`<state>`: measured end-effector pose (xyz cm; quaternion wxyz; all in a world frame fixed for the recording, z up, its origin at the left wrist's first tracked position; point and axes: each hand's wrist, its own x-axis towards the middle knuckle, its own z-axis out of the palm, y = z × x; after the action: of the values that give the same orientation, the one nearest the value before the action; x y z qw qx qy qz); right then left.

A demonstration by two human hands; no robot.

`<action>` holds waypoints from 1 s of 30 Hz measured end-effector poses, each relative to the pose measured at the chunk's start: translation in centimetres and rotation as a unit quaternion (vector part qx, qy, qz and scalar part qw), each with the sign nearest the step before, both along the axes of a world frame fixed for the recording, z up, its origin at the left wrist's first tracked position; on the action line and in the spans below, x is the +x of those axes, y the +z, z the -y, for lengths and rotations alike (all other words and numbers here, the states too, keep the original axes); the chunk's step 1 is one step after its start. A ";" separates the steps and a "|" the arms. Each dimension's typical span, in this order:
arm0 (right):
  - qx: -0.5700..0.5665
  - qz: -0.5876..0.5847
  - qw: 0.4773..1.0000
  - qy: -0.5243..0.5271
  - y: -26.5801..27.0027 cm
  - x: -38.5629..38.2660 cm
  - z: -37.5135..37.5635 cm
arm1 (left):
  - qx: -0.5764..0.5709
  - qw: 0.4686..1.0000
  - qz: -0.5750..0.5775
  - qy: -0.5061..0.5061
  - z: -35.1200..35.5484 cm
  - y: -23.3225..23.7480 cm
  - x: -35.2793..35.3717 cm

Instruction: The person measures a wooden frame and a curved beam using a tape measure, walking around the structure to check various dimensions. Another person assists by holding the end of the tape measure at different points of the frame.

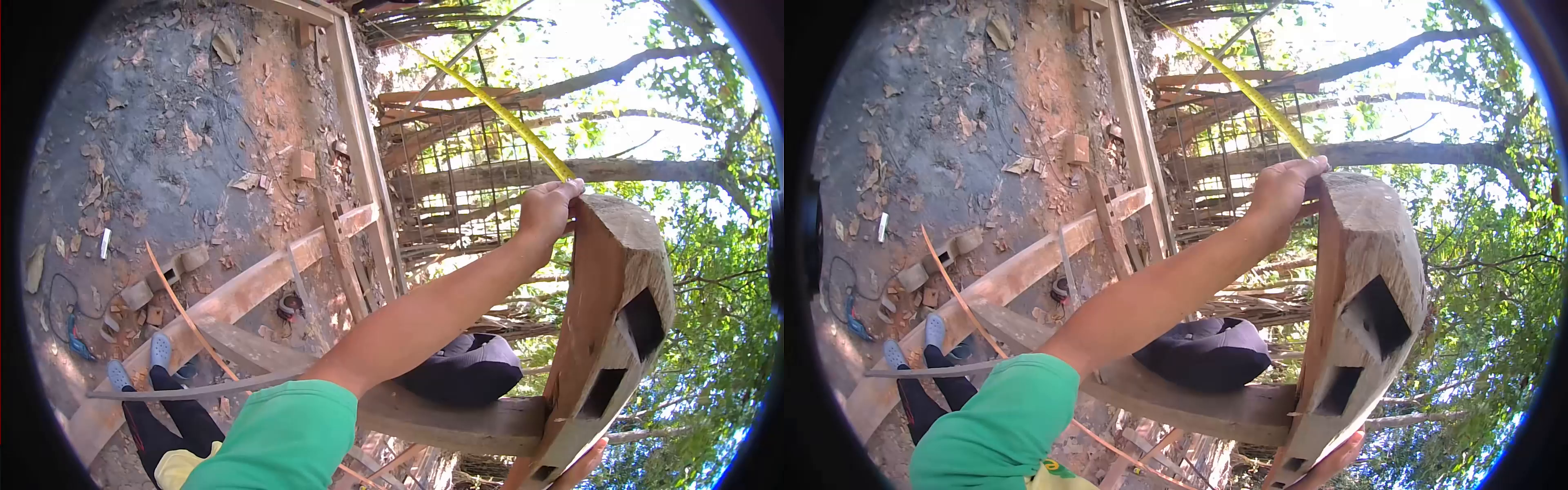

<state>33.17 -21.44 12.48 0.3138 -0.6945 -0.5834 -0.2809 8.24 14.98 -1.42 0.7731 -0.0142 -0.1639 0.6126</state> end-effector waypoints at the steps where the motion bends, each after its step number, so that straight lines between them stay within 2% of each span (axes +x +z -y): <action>1: -0.004 -0.001 1.000 0.002 -0.2 -0.4 -0.1 | -0.006 1.000 0.004 0.002 0.1 0.0 0.1; 4: -0.009 -0.013 1.000 0.020 -0.6 -2.0 -0.6 | -0.022 1.000 0.013 0.008 0.4 0.1 0.1; 7: 0.015 0.037 0.999 -0.019 0.1 -0.1 -0.1 | -0.033 0.999 0.015 0.010 0.6 0.3 0.5; 10: 0.058 0.034 0.996 -0.050 -0.3 -0.2 -0.2 | -0.040 0.999 0.000 0.017 0.6 0.6 0.5; 13: 0.033 -0.006 0.999 -0.015 0.3 1.3 0.3 | -0.058 0.998 -0.011 0.026 0.7 0.9 0.4; 14: 0.005 -0.005 0.999 -0.039 1.0 2.5 1.1 | -0.067 0.997 0.001 0.033 0.6 1.2 0.5; 17: 0.006 0.011 1.000 -0.024 0.6 1.0 0.4 | -0.058 0.998 0.002 0.039 0.5 1.4 0.7; 18: 0.020 0.033 0.997 -0.073 1.0 2.5 1.0 | -0.051 0.998 -0.004 0.034 0.4 1.4 0.9; 19: 0.000 0.059 0.996 -0.064 1.3 2.7 0.9 | -0.045 0.998 -0.015 0.032 0.6 1.3 0.4; 21: -0.015 -0.061 0.998 0.018 0.3 0.5 0.1 | -0.075 0.995 -0.016 0.060 0.7 1.4 0.5; 23: -0.019 -0.054 0.998 0.034 0.7 1.8 0.3 | -0.063 0.997 -0.018 0.039 0.8 1.4 0.3; 27: -0.025 -0.054 0.998 0.030 0.2 0.9 0.0 | -0.044 0.999 0.028 0.008 -0.4 1.4 1.4; 28: -0.026 -0.049 0.998 0.026 0.4 0.6 0.0 | -0.049 0.998 -0.017 0.022 -0.4 1.3 1.4; 30: -0.027 -0.034 0.999 0.017 0.7 0.4 0.1 | -0.047 0.998 -0.023 0.030 -0.6 1.3 1.6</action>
<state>33.56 -21.51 13.22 0.3189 -0.7020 -0.5915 -0.2361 9.87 15.55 -0.16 0.7566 -0.0317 -0.1170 0.6426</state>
